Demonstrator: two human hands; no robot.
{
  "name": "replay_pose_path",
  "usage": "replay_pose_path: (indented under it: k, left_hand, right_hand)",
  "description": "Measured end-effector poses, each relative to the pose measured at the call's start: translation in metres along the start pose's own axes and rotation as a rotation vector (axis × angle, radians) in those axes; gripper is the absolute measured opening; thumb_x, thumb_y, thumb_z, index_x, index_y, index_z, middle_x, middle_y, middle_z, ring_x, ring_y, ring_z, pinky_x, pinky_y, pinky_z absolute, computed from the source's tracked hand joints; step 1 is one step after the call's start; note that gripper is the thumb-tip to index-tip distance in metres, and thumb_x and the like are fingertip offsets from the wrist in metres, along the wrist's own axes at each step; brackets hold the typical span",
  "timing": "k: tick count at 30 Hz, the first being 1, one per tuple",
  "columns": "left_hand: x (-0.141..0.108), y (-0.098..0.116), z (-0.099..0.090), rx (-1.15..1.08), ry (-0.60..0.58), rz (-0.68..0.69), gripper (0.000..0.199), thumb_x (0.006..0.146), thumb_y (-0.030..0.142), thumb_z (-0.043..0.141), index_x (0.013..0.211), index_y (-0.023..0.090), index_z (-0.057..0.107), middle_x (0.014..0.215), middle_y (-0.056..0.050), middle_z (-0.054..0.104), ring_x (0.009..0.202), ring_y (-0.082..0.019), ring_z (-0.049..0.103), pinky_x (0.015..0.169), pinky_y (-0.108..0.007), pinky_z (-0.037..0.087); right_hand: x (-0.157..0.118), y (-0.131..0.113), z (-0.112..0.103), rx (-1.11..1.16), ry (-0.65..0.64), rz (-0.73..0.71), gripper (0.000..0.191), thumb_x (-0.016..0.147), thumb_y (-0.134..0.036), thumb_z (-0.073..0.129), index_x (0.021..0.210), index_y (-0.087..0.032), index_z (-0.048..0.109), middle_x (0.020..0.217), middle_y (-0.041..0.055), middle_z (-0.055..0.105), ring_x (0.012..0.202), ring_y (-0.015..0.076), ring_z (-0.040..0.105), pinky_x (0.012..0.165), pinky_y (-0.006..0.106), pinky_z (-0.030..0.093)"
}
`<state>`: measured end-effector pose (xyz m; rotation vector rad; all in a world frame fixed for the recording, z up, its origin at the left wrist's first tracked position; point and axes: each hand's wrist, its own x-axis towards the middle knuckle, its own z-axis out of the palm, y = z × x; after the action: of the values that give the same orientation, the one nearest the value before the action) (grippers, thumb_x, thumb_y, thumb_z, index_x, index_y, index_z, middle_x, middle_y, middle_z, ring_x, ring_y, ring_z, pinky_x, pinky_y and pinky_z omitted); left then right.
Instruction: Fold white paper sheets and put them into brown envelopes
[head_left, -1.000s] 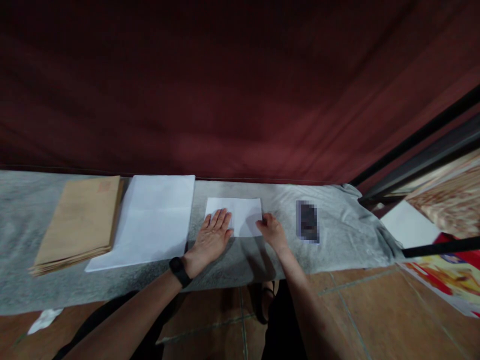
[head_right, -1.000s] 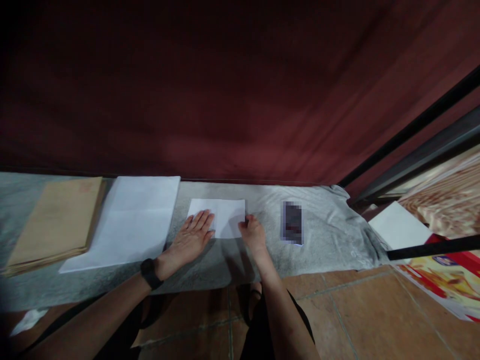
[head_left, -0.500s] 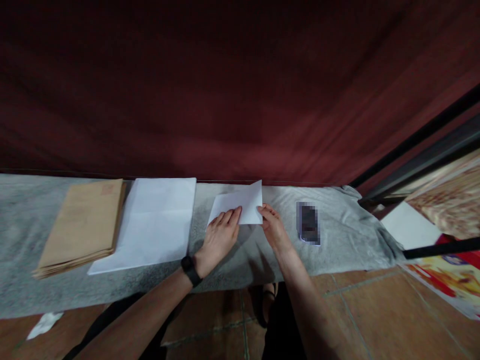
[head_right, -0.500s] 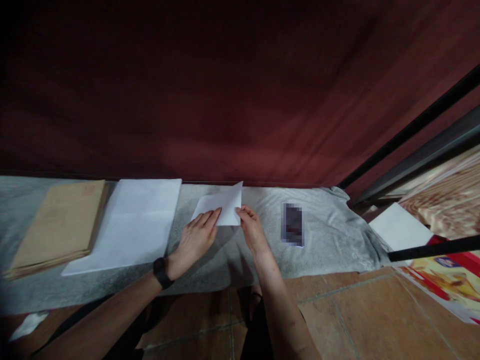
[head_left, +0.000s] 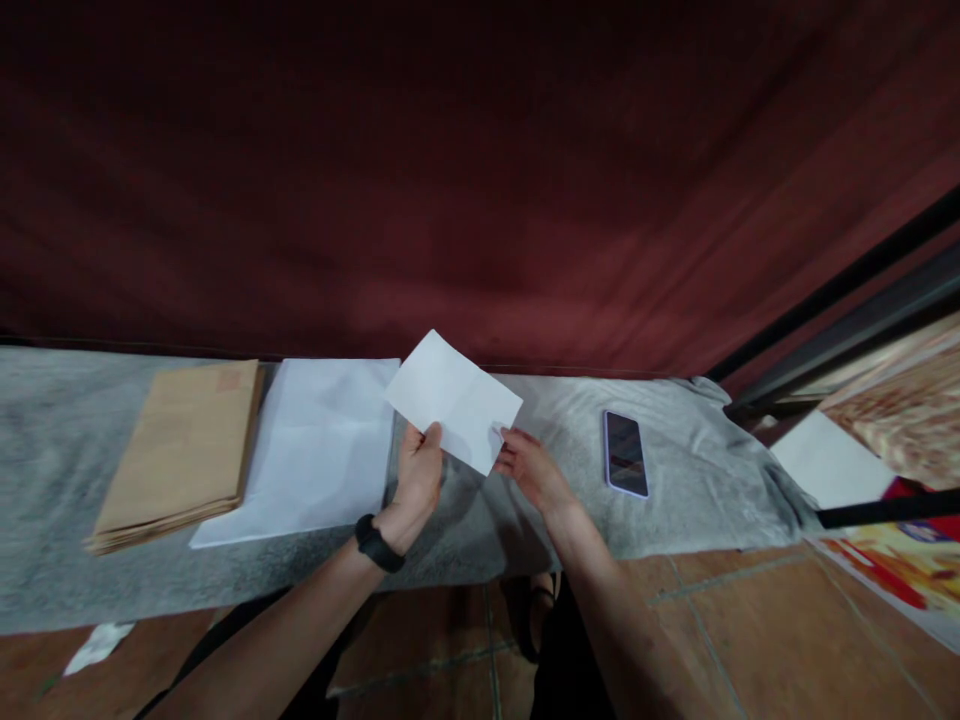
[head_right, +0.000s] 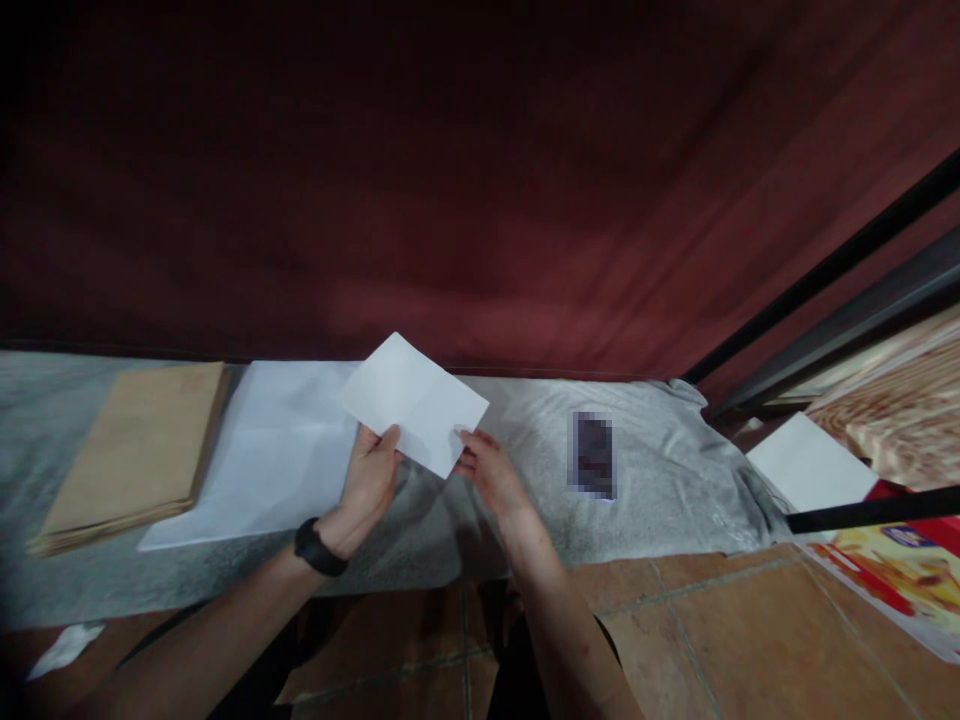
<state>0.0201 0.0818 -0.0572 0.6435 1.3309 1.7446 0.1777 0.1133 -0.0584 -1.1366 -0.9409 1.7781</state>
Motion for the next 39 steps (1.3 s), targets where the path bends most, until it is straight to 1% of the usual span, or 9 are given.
replay_pose_path:
  k: [5, 10, 14, 18, 22, 25, 27, 33, 39]
  left_hand:
    - [-0.001, -0.005, -0.009, 0.004, 0.019, -0.110, 0.044, 0.068, 0.034, 0.074, 0.108, 0.017, 0.068, 0.106, -0.007, 0.075, 0.092, -0.022, 0.070, 0.085, -0.037, 0.055]
    - [0.020, 0.004, -0.031, 0.144, 0.019, -0.035, 0.055, 0.067, 0.030, 0.073, 0.120, 0.016, 0.065, 0.094, -0.003, 0.073, 0.080, -0.018, 0.067, 0.078, -0.032, 0.053]
    - [0.030, 0.005, -0.046, 0.469, -0.176, 0.035, 0.057, 0.073, 0.027, 0.065, 0.128, 0.015, 0.061, 0.093, -0.004, 0.073, 0.078, -0.019, 0.067, 0.073, -0.032, 0.054]
    - [0.022, 0.011, -0.047, 0.977, -0.274, 0.108, 0.066, 0.080, 0.020, 0.058, 0.146, 0.015, 0.048, 0.114, -0.011, 0.074, 0.098, -0.027, 0.071, 0.087, -0.038, 0.054]
    - [0.010, 0.026, -0.040, 1.401, -0.313, 0.012, 0.079, 0.089, 0.024, 0.055, 0.160, 0.014, 0.021, 0.109, -0.015, 0.076, 0.100, -0.032, 0.073, 0.086, -0.040, 0.054]
    - [0.006, 0.033, -0.036, 1.550, -0.348, -0.009, 0.080, 0.092, 0.026, 0.054, 0.162, 0.016, 0.015, 0.108, -0.015, 0.076, 0.101, -0.032, 0.073, 0.084, -0.039, 0.054]
    - [0.006, 0.033, -0.036, 1.606, -0.382, 0.003, 0.078, 0.094, 0.028, 0.052, 0.162, 0.017, 0.017, 0.108, -0.015, 0.076, 0.102, -0.032, 0.073, 0.084, -0.039, 0.054]
    - [0.005, 0.033, -0.045, 1.704, -0.430, 0.114, 0.065, 0.095, 0.029, 0.052, 0.156, 0.019, 0.034, 0.119, -0.014, 0.073, 0.103, -0.029, 0.072, 0.086, -0.038, 0.055]
    - [-0.001, 0.014, -0.049, 1.653, -0.355, 0.627, 0.052, 0.098, 0.025, 0.044, 0.147, 0.010, 0.048, 0.150, -0.023, 0.049, 0.137, -0.037, 0.049, 0.108, -0.051, 0.044]
  right_hand:
    - [0.010, 0.001, -0.015, -0.185, 0.143, -0.126, 0.029, 0.065, -0.039, 0.072, 0.084, -0.018, 0.067, 0.071, 0.0005, 0.068, 0.062, 0.0150, 0.059, 0.052, 0.022, 0.043]
    - [0.021, 0.001, -0.040, -0.570, 0.191, -0.149, 0.015, 0.069, -0.035, 0.060, 0.072, -0.020, 0.060, 0.059, -0.0051, 0.055, 0.056, 0.0123, 0.051, 0.050, 0.021, 0.036]
    - [0.021, 0.000, -0.046, -0.665, 0.186, -0.156, 0.006, 0.072, -0.024, 0.057, 0.070, -0.020, 0.061, 0.059, -0.0051, 0.055, 0.059, 0.0126, 0.052, 0.053, 0.021, 0.035]
    - [0.012, 0.002, -0.042, -0.917, 0.250, -0.193, 0.015, 0.078, -0.014, 0.055, 0.083, -0.020, 0.068, 0.072, 0.0003, 0.067, 0.070, 0.0170, 0.061, 0.063, 0.024, 0.042]
    - [0.001, 0.003, -0.036, -1.343, 0.403, -0.264, 0.032, 0.090, -0.015, 0.052, 0.119, -0.019, 0.066, 0.098, 0.0094, 0.074, 0.088, 0.0236, 0.068, 0.076, 0.030, 0.048]
    - [-0.004, 0.004, -0.030, -1.517, 0.483, -0.363, 0.040, 0.096, -0.018, 0.047, 0.135, -0.014, 0.057, 0.114, 0.0157, 0.070, 0.101, 0.0273, 0.067, 0.087, 0.036, 0.050]
    - [-0.004, 0.006, -0.024, -1.556, 0.457, -0.463, 0.043, 0.098, -0.021, 0.045, 0.140, -0.011, 0.054, 0.125, 0.0186, 0.066, 0.113, 0.0293, 0.063, 0.095, 0.039, 0.049]
    - [-0.002, 0.035, 0.000, -1.536, 0.128, -0.667, 0.049, 0.104, -0.029, 0.039, 0.151, -0.014, 0.045, 0.158, 0.0130, 0.044, 0.144, 0.0247, 0.042, 0.117, 0.041, 0.037]
    - [-0.004, 0.055, 0.010, -1.632, 0.084, -0.651, 0.052, 0.106, -0.034, 0.037, 0.155, -0.017, 0.040, 0.163, 0.0107, 0.037, 0.151, 0.0257, 0.033, 0.123, 0.047, 0.027]
